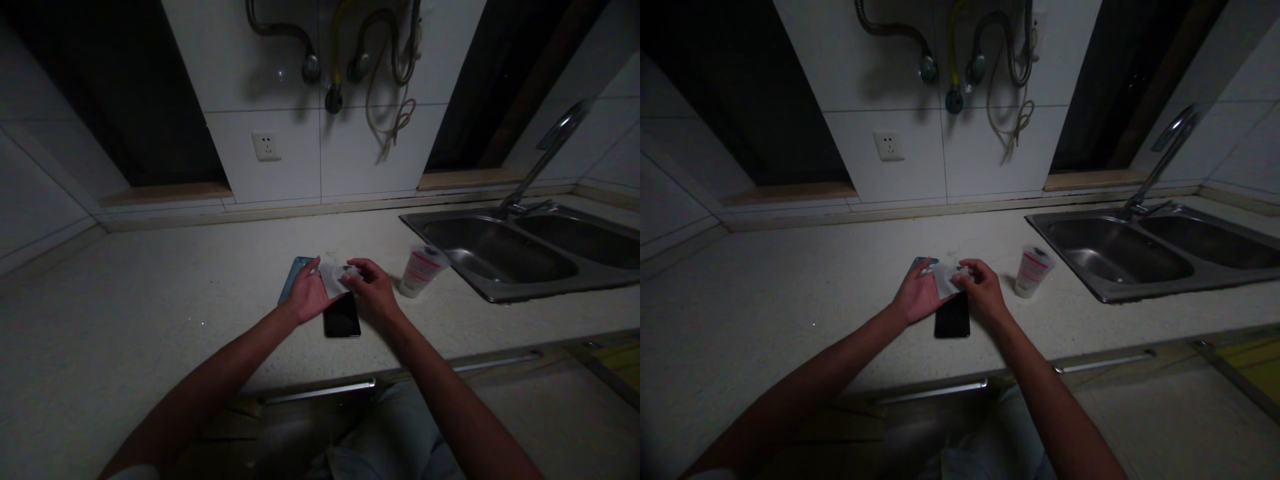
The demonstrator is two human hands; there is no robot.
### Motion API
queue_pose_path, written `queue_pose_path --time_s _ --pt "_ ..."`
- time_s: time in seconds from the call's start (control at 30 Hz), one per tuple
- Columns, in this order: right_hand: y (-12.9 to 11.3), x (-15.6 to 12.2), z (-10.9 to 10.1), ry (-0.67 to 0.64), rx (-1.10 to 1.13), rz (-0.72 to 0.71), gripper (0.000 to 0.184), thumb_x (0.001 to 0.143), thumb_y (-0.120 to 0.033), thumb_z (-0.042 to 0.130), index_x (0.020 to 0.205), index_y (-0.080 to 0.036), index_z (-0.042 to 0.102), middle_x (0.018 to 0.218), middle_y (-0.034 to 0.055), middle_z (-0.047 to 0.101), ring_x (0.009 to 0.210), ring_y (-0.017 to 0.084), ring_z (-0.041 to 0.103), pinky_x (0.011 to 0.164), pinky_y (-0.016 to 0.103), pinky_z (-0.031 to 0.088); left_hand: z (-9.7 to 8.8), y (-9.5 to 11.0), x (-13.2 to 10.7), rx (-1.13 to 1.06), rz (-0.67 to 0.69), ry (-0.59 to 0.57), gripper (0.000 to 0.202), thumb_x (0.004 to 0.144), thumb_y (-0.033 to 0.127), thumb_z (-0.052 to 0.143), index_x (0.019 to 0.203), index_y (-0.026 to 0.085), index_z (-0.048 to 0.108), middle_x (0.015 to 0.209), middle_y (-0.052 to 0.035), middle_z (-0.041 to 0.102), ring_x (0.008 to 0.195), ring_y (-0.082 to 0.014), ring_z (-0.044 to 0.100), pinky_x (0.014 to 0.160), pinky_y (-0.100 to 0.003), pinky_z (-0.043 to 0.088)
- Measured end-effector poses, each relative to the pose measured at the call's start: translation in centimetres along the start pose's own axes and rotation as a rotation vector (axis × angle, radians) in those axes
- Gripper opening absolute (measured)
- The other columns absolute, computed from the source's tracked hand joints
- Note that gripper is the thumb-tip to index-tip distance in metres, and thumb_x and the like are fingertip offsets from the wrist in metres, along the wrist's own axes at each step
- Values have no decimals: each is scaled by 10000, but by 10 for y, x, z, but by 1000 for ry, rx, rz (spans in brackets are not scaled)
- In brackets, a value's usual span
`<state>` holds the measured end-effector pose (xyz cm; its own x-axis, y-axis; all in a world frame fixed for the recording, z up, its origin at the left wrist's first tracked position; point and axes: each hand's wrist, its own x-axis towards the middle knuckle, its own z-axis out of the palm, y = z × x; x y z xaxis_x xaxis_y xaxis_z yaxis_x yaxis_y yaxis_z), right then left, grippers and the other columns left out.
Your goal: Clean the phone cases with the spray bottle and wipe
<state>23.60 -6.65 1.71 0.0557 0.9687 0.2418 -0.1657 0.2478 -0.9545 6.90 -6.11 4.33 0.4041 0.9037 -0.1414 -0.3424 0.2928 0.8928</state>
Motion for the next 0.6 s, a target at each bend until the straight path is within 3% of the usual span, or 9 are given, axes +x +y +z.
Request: queue_pose_path --time_s 0.13,0.2,0.3,0.4,0.5,0.57,0.6 --pt "-3 -2 -1 -14 -18 -23 430 671 -386 823 1046 -236 677 872 6 661 759 164 613 657 274 491 0 -10 2 -265 -35 -14 244 923 291 531 1088 147 638 1182 -129 703 1119 -218 662 1007 -402 521" --pt "-5 -5 -3 -33 -57 -69 441 711 -406 796 1095 -233 667 912 17 668 743 158 606 626 266 479 -1 -12 5 -338 -34 33 208 861 177 604 1062 135 640 1130 -121 720 1063 -208 686 986 -365 533" --pt "-8 -17 -9 22 -182 -215 390 796 -403 734 1140 -234 659 917 19 657 681 137 578 593 268 465 -4 -11 9 -404 -29 93 205 821 147 656 1025 130 644 1022 -105 743 946 -207 716 927 -362 563" --pt "-9 -37 -21 310 -334 -441 265 840 -360 702 1066 -226 667 894 22 638 740 158 598 677 306 502 -5 -8 8 -418 -79 102 168 844 172 635 1006 133 650 956 -100 747 915 -214 725 879 -365 581" --pt "-13 -52 -45 811 -310 -654 287 827 -379 715 1048 -229 609 949 23 603 819 173 604 765 340 513 -4 -7 6 -404 -120 39 183 849 176 603 1009 107 658 970 -139 743 970 -244 721 869 -369 580" --pt "-19 -54 -65 933 -313 -641 438 797 -414 737 1151 -239 548 1009 27 584 874 183 608 827 375 513 -4 -8 5 -390 -146 -1 200 839 179 589 1001 85 659 978 -166 739 981 -263 718 861 -376 579" --pt "-21 -53 -75 908 -346 -578 530 767 -434 759 1200 -241 522 1080 45 584 934 201 614 854 398 512 -3 -9 5 -383 -163 -15 211 833 181 584 1000 76 659 980 -176 736 981 -268 717 857 -376 578"
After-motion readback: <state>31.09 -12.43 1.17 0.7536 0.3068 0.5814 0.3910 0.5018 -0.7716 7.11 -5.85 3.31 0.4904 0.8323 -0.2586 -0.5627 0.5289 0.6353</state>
